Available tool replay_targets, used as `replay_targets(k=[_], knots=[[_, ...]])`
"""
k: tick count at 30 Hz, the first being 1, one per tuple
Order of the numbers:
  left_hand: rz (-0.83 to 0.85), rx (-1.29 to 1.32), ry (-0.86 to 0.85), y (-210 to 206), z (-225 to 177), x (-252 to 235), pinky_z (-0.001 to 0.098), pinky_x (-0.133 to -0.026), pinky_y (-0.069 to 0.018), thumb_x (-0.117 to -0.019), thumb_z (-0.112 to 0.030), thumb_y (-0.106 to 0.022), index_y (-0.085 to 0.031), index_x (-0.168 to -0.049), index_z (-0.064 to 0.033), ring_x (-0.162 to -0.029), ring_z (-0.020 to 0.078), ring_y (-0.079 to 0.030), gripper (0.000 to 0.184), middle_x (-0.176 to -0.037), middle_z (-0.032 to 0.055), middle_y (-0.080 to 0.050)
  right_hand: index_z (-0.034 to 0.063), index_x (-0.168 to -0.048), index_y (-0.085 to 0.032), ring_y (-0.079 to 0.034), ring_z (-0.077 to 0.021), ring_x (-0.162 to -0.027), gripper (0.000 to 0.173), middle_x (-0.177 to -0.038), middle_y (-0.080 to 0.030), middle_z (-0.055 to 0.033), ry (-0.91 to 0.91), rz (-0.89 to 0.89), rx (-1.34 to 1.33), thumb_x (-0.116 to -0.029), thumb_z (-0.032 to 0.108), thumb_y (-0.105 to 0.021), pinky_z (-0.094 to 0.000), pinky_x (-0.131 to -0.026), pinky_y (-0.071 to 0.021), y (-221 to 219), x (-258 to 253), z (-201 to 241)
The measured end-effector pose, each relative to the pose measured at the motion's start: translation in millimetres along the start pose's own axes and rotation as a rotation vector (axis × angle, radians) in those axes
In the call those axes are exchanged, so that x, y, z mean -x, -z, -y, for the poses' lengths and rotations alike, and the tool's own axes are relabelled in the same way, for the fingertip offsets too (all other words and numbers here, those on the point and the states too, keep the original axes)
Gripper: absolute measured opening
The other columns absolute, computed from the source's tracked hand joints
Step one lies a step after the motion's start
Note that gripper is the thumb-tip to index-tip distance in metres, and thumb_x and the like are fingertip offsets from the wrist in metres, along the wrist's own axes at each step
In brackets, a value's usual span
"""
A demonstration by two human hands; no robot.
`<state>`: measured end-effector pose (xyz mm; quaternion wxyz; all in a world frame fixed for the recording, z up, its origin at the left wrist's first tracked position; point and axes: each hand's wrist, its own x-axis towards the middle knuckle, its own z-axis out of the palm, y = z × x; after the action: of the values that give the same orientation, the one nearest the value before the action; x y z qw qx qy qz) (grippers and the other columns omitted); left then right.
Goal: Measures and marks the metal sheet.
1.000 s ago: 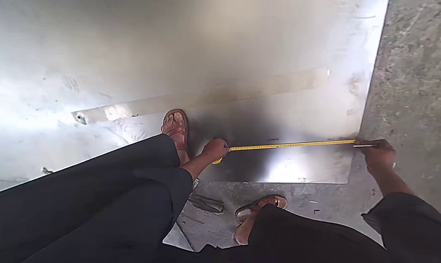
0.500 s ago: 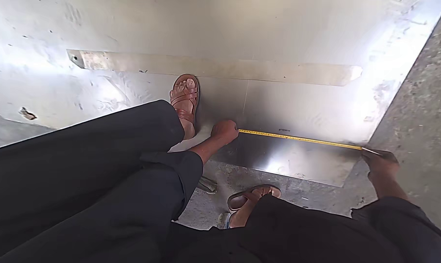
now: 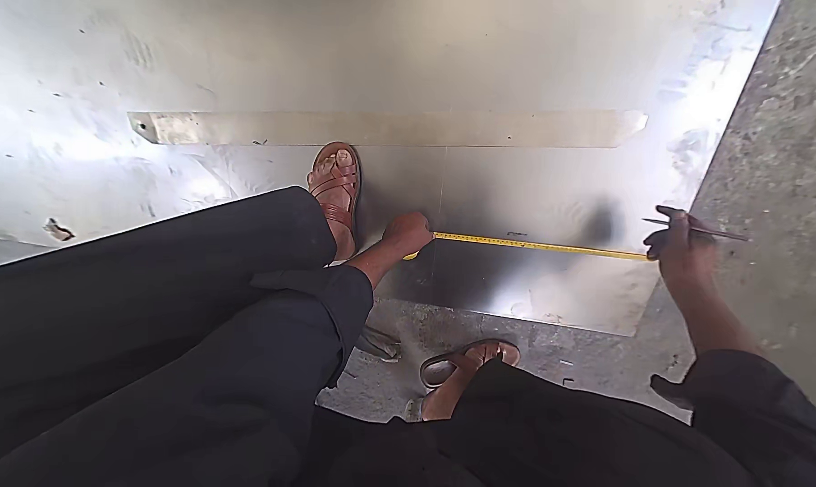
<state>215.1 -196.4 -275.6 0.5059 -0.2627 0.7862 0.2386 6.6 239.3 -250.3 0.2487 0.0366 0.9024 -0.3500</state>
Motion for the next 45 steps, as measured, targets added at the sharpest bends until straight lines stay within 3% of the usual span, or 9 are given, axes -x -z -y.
replay_targets(k=[5,8,20,24,27,30,36,40,45], knots=[[0.008,-0.003,-0.052,0.6,3.2,-4.0,0.064,-0.085,-0.0527,-0.1015,-0.039,-0.063,-0.073,-0.097,-0.0026,-0.099,0.0387,-0.069,0.038,-0.096,0.0199,-0.071,0.0083,-0.11,-0.075,-0.067,-0.0085,-0.067,0.03,-0.082,-0.073,-0.0015,0.209,0.691,-0.007,-0.1097,0.026,-0.051,-0.0306,-0.069,-0.0595,-101.3,20.0,96.8],[0.028,-0.025,-0.08,3.2,4.0,-4.9,0.0629,-0.087,-0.0525,-0.1012,-0.037,-0.064,-0.074,-0.099,-0.0021,-0.1,0.0382,-0.068,0.037,-0.098,0.0199,-0.071,0.0062,-0.109,-0.072,-0.068,-0.0115,-0.072,0.016,-0.087,-0.073,-0.0052,0.262,0.834,-0.021,-0.1021,0.015,-0.061,-0.0334,-0.072,-0.0587,-149.6,31.2,108.2],[0.084,-0.109,-0.13,15.3,7.8,-6.4,0.0591,-0.086,-0.053,-0.1001,-0.035,-0.067,-0.074,-0.097,-0.0004,-0.097,0.0361,-0.068,0.035,-0.096,0.0189,-0.071,0.007,-0.091,-0.073,-0.064,-0.0133,-0.07,0.009,-0.079,-0.07,-0.005,0.338,0.657,0.026,-0.0864,0.015,-0.076,-0.0391,-0.068,-0.053,-185.7,18.9,74.3],[0.111,-0.044,-0.148,15.0,12.6,-3.5,0.0592,-0.087,-0.0519,-0.1024,-0.035,-0.064,-0.075,-0.099,-0.0022,-0.095,0.0347,-0.069,0.034,-0.094,0.0168,-0.072,0.0059,-0.096,-0.074,-0.067,-0.0136,-0.075,0.01,-0.085,-0.073,-0.0065,0.317,0.682,-0.014,-0.0887,0.012,-0.074,-0.0393,-0.074,-0.0553,-186.2,24.4,73.3],[0.077,-0.005,-0.145,14.4,14.3,-6.5,0.0599,-0.085,-0.052,-0.1025,-0.037,-0.064,-0.076,-0.095,-0.0028,-0.092,0.0347,-0.068,0.036,-0.091,0.0167,-0.072,0.0055,-0.109,-0.074,-0.071,-0.0107,-0.082,0.021,-0.097,-0.076,-0.0055,0.319,0.705,-0.166,-0.1019,0.014,-0.056,-0.0327,-0.079,-0.0604,-161.5,20.6,74.3],[0.071,0.026,-0.12,8.8,11.3,-6.6,0.0597,-0.082,-0.0515,-0.1031,-0.036,-0.064,-0.075,-0.091,-0.0026,-0.086,0.0336,-0.068,0.037,-0.086,0.0161,-0.071,0.0035,-0.124,-0.069,-0.073,-0.0119,-0.095,0.034,-0.11,-0.076,-0.0071,0.298,0.567,-0.228,-0.1079,0.017,-0.042,-0.0319,-0.084,-0.061,-99.6,16.3,60.8],[0.078,0.072,-0.023,11.1,-0.4,4.7,0.0565,-0.092,-0.0497,-0.1033,-0.036,-0.064,-0.073,-0.105,-0.0015,-0.096,0.0313,-0.067,0.036,-0.101,0.0175,-0.071,-0.0004,-0.129,-0.064,-0.069,-0.0241,-0.112,0.031,-0.123,-0.071,-0.0177,0.04,-0.286,0.035,-0.1073,0.019,-0.053,-0.0424,-0.098,-0.0549,12.8,46.1,-74.5],[0.052,0.067,-0.005,7.4,-1.3,1.8,0.0556,-0.09,-0.05,-0.1035,-0.036,-0.063,-0.074,-0.104,-0.0033,-0.095,0.0293,-0.067,0.035,-0.1,0.0153,-0.072,-0.0047,-0.119,-0.064,-0.07,-0.0202,-0.099,0.036,-0.11,-0.071,-0.0164,-0.199,-0.561,-0.314,-0.0858,0.001,-0.077,-0.0379,-0.09,-0.0586,-2.1,67.2,-141.3],[0.035,0.06,0.028,3.7,-7.7,2.9,0.0545,-0.093,-0.0501,-0.1036,-0.034,-0.063,-0.073,-0.105,-0.0028,-0.097,0.0282,-0.068,0.032,-0.102,0.0145,-0.073,-0.0019,-0.113,-0.068,-0.07,-0.0153,-0.095,0.027,-0.103,-0.074,-0.0107,-0.119,-0.568,-0.268,-0.0886,0.006,-0.077,-0.0368,-0.092,-0.0563,-14.2,69.0,-145.7]])
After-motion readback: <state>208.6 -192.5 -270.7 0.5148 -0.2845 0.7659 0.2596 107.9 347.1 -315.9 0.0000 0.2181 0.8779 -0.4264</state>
